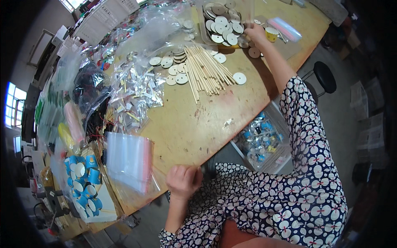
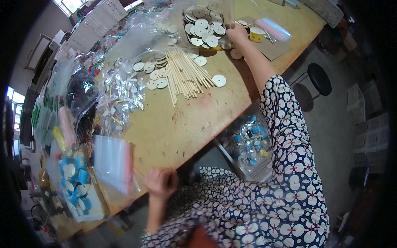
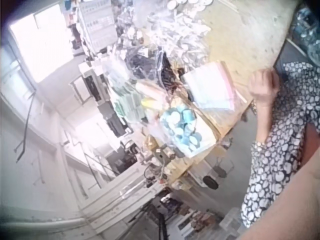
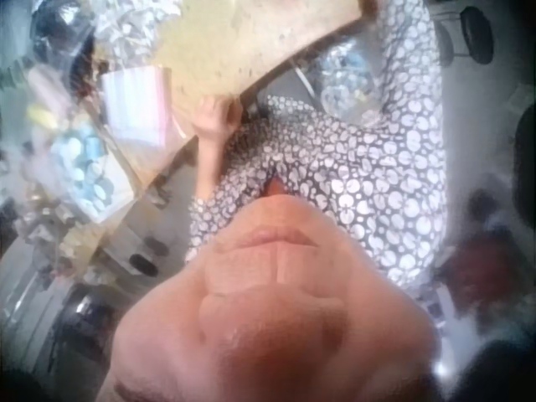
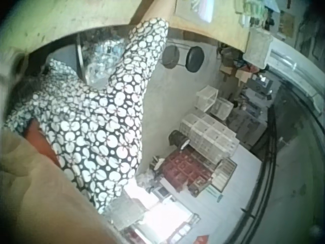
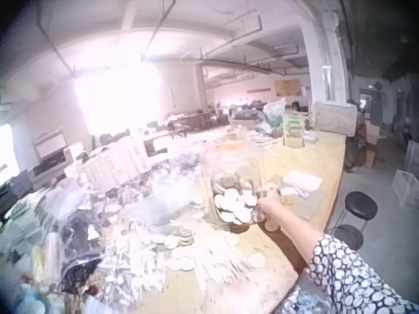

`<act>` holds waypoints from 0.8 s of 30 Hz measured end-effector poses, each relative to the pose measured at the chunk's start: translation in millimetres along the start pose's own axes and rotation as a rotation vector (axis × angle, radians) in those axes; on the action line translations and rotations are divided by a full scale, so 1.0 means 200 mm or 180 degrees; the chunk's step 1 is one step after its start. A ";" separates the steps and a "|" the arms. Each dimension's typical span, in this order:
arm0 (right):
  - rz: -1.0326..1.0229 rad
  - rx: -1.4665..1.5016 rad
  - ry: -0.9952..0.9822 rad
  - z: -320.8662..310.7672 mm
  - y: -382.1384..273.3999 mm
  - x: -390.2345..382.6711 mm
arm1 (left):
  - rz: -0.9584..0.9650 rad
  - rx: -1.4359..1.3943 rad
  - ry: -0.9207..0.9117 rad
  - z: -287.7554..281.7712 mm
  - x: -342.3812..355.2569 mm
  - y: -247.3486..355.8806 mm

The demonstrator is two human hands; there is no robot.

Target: The person repeatedly picks up small round wooden discs and thin wooden sticks from a table and places them into small clear plastic bags. The person seals each bag and sets it aside, continuing the process with additional discs and sticks.

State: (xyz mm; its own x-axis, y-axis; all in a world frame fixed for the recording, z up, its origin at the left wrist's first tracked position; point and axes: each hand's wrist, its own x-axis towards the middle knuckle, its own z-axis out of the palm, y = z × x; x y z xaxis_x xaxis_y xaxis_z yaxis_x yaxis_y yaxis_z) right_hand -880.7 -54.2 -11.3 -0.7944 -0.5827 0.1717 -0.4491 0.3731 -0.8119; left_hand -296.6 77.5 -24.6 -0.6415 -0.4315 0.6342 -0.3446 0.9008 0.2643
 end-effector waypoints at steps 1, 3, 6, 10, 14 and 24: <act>-0.0254 0.0085 -0.0048 0.00 -0.05 -0.06 | -0.0006 -0.0018 -0.0010 0.00 -0.01 0.00; -0.0191 0.0171 0.0028 0.02 -0.08 -0.11 | -0.0034 -0.0032 -0.0018 -0.01 -0.01 -0.01; -0.0259 0.0027 0.0336 0.04 -0.01 -0.12 | -0.0060 -0.0110 -0.0012 -0.01 0.00 0.00; 0.0018 0.0521 0.0187 0.05 0.13 0.02 | 0.0055 -0.0207 0.0130 0.03 -0.01 -0.02; -0.0270 0.0163 -0.0095 0.05 0.00 -0.09 | -0.0091 -0.0195 0.0082 0.02 -0.01 -0.01; -0.0235 0.1035 -0.0254 0.13 0.16 -0.07 | -0.0016 -0.0252 0.0195 0.04 0.01 -0.08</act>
State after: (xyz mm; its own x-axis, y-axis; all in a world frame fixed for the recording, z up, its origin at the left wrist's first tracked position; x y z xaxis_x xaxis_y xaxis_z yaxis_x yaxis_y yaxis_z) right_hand -872.5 -52.5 -53.3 -0.7243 -0.6590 0.2030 -0.3401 0.0854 -0.9365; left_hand -298.4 61.9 -34.0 -0.5958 -0.4345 0.6754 -0.2910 0.9006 0.3227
